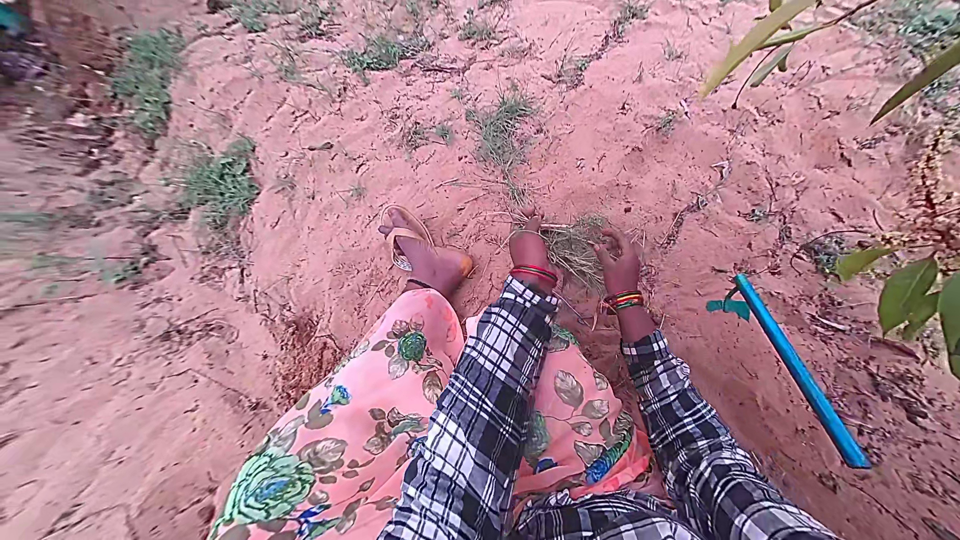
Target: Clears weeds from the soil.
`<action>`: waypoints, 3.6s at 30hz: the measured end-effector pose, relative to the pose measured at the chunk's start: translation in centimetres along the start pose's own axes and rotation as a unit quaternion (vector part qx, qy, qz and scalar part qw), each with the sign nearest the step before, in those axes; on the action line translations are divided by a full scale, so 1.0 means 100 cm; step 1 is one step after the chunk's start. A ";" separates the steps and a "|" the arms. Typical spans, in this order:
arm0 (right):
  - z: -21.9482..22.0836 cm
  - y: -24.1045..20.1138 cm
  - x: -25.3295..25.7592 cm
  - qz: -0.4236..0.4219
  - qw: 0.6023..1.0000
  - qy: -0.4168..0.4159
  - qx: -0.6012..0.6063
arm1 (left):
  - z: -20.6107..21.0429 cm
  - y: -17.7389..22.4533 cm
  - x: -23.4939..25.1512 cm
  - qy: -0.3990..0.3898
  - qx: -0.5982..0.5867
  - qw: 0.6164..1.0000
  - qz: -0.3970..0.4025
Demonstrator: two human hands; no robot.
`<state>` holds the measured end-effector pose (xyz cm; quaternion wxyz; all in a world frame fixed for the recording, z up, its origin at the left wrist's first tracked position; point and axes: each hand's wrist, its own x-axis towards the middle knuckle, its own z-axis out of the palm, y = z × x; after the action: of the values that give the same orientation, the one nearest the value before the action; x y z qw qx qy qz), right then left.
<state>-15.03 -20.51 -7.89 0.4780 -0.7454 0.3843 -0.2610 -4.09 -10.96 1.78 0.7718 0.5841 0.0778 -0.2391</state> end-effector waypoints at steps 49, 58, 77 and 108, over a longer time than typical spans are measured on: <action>-0.019 0.032 0.076 0.080 0.920 -0.181 -0.339 | 0.013 -0.008 -0.026 -0.166 0.160 0.970 -0.079; -0.051 0.030 0.006 0.084 0.951 -0.093 -0.283 | 0.018 0.007 -0.033 -0.184 0.143 0.968 -0.094; -0.066 -0.028 -0.038 -0.013 0.987 0.009 -0.158 | 0.008 0.002 -0.034 -0.238 0.256 0.934 -0.075; -0.016 0.014 0.020 0.012 0.962 -0.145 -0.229 | -0.010 -0.001 -0.012 0.009 -0.041 0.999 -0.003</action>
<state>-15.54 -23.33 -8.46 0.3481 -0.8601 0.3696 -0.0488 -5.04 -9.76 1.83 0.7938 0.5534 0.0961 -0.2330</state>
